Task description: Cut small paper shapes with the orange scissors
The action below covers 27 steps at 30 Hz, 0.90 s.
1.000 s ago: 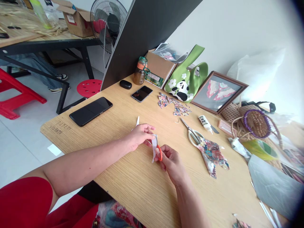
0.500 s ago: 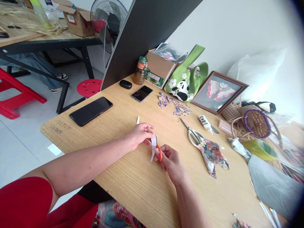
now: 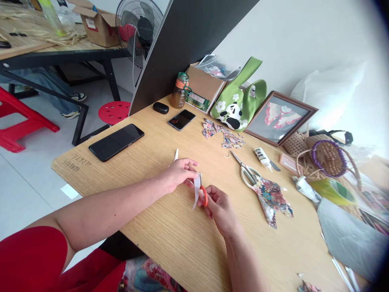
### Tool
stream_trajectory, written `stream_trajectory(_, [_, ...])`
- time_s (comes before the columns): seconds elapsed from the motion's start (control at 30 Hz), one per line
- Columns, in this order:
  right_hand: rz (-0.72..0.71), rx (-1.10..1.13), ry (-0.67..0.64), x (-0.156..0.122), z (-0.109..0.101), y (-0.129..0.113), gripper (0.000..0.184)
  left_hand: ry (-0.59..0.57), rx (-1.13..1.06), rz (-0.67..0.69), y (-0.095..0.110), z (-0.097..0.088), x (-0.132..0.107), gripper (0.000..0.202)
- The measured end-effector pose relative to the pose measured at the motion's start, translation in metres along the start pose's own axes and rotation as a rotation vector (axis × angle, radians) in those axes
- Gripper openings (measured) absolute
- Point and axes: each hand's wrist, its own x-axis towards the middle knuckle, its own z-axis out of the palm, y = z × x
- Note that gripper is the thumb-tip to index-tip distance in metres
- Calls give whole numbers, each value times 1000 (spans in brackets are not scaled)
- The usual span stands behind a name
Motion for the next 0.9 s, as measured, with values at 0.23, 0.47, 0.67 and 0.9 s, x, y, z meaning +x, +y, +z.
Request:
stream_trajectory(0.23, [-6,2,-5,2,-1,4,49,0,16,-5,1,1,-1,29])
stream_trajectory(0.47, [-6,-1,-11,0,0,2,49,6,14,-4,1,1,-2,30])
stream_trajectory(0.67, [-2,-5,-3,0,0,-1,53,-8,8,5,-1,0,-1,30])
stream_trajectory(0.9, [-9,-5,6,1,1,1,54,6,-18,11,-2,-2,0,30])
